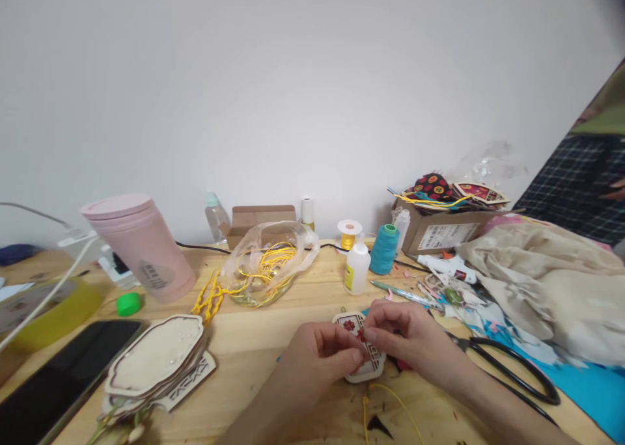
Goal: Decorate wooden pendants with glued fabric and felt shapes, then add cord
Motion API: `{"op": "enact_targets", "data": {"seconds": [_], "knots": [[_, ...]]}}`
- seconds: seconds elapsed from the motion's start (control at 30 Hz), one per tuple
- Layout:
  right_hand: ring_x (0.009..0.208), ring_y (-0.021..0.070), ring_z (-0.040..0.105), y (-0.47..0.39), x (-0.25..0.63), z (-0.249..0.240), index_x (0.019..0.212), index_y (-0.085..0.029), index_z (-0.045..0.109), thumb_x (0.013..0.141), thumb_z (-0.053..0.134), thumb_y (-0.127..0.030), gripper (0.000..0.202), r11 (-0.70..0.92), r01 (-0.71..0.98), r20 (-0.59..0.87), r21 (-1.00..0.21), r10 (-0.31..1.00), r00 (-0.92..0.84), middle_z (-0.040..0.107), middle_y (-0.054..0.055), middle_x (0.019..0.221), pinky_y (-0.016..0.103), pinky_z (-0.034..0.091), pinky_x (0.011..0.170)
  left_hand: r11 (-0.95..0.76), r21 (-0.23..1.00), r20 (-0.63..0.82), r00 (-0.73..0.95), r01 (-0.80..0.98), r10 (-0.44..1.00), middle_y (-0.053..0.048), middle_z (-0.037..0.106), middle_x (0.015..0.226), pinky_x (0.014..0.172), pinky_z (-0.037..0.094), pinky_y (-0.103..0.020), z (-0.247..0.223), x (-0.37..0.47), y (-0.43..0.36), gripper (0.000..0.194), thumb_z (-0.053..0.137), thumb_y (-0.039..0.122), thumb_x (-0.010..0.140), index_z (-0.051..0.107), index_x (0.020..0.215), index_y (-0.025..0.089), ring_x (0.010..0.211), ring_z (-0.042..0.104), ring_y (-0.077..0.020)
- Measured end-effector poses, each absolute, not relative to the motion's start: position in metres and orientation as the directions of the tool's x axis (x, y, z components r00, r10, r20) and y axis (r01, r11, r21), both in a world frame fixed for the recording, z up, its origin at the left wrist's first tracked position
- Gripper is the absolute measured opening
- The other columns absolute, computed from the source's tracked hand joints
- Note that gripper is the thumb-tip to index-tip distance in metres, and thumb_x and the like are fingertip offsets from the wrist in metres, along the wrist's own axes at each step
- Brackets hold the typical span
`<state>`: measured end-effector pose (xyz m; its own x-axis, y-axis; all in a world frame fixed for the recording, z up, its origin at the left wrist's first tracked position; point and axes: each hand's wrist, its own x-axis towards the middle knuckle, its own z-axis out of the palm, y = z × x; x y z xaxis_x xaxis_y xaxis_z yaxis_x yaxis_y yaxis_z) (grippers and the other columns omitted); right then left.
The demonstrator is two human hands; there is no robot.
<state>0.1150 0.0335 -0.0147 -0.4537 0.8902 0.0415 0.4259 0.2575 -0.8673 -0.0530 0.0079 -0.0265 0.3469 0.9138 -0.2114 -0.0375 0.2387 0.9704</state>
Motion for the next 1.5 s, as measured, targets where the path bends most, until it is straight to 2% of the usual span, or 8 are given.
{"op": "enact_targets", "data": {"seconds": [0.1,0.2,0.27,0.43,0.63,0.8,1.3,1.5], "knots": [[0.040,0.0054,0.033,0.042,0.123,-0.017,0.068,-0.014,0.063,0.074,0.051,-0.038,0.027,0.206,0.467,-0.055,-0.860,0.872,-0.487,0.043,-0.004,0.051,0.018,0.025,0.036,0.145,0.970,-0.196,0.281,0.193,0.940,-0.002,0.062,0.067,0.058,0.041,-0.024,-0.022,-0.061,0.009,0.015,0.058,0.026,0.067,0.062,0.073,0.013,0.060,0.055,-0.0128],[0.040,0.0053,0.034,0.050,0.129,-0.017,0.072,-0.015,0.064,0.073,0.052,-0.037,0.025,0.205,0.530,-0.178,-0.823,0.793,-0.583,0.043,-0.005,0.050,0.017,0.025,0.036,-0.065,0.872,-0.049,0.218,0.485,0.975,0.000,0.061,0.071,0.057,0.040,-0.025,-0.018,-0.067,0.009,0.013,0.054,0.025,0.070,0.061,0.079,0.018,0.063,0.053,-0.0138],[0.043,0.0063,0.039,0.052,0.130,-0.015,0.074,-0.016,0.065,0.072,0.054,-0.034,0.021,0.220,0.573,-0.264,-0.790,0.720,-0.642,0.049,-0.003,0.053,0.017,0.027,0.038,-0.195,0.800,0.052,0.258,0.567,0.965,0.000,0.060,0.080,0.066,0.040,-0.025,-0.017,-0.068,0.007,0.013,0.055,0.020,0.069,0.061,0.080,0.021,0.073,0.053,-0.0143],[0.053,0.0095,0.050,0.052,0.119,-0.008,0.074,-0.020,0.068,0.067,0.058,-0.023,0.013,0.377,0.648,-0.323,-0.661,0.636,-0.700,0.059,-0.002,0.059,0.017,0.032,0.044,-0.283,0.737,0.095,0.321,0.613,0.942,0.001,0.056,0.088,0.075,0.038,-0.026,-0.022,-0.063,0.004,0.017,0.056,0.016,0.068,0.055,0.085,0.022,0.084,0.049,-0.0152],[0.064,0.0133,0.055,0.050,0.111,-0.011,0.072,-0.021,0.068,0.065,0.059,-0.022,0.011,0.537,0.684,-0.145,-0.493,0.725,-0.673,0.065,0.001,0.071,0.021,0.036,0.056,-0.265,0.736,0.064,0.325,0.623,0.943,0.001,0.053,0.089,0.075,0.037,-0.028,-0.029,-0.065,0.005,0.023,0.054,0.011,0.066,0.051,0.086,0.022,0.083,0.047,-0.0158],[0.065,0.0137,0.055,0.050,0.111,-0.018,0.070,-0.023,0.068,0.066,0.060,-0.023,0.009,0.582,0.685,-0.106,-0.439,0.723,-0.682,0.064,0.001,0.070,0.021,0.035,0.056,-0.247,0.741,0.038,0.328,0.624,0.944,0.002,0.052,0.087,0.073,0.036,-0.027,-0.029,-0.066,0.007,0.023,0.055,0.011,0.065,0.051,0.085,0.022,0.081,0.046,-0.0153],[0.057,0.0116,0.052,0.049,0.108,-0.014,0.070,-0.023,0.066,0.065,0.059,-0.026,0.009,0.491,0.747,-0.114,-0.448,0.798,-0.592,0.062,-0.001,0.063,0.020,0.031,0.050,-0.248,0.742,0.025,0.344,0.622,0.939,0.000,0.052,0.090,0.074,0.037,-0.027,-0.030,-0.067,0.007,0.021,0.054,0.013,0.066,0.053,0.085,0.022,0.084,0.047,-0.0166],[0.048,0.0077,0.046,0.050,0.113,-0.011,0.072,-0.020,0.062,0.067,0.058,-0.028,0.010,0.349,0.731,-0.253,-0.586,0.778,-0.575,0.056,-0.004,0.056,0.017,0.029,0.042,-0.252,0.741,0.030,0.345,0.622,0.938,0.000,0.053,0.091,0.074,0.038,-0.027,-0.028,-0.066,0.006,0.021,0.054,0.012,0.067,0.053,0.085,0.022,0.084,0.047,-0.0165]]}}
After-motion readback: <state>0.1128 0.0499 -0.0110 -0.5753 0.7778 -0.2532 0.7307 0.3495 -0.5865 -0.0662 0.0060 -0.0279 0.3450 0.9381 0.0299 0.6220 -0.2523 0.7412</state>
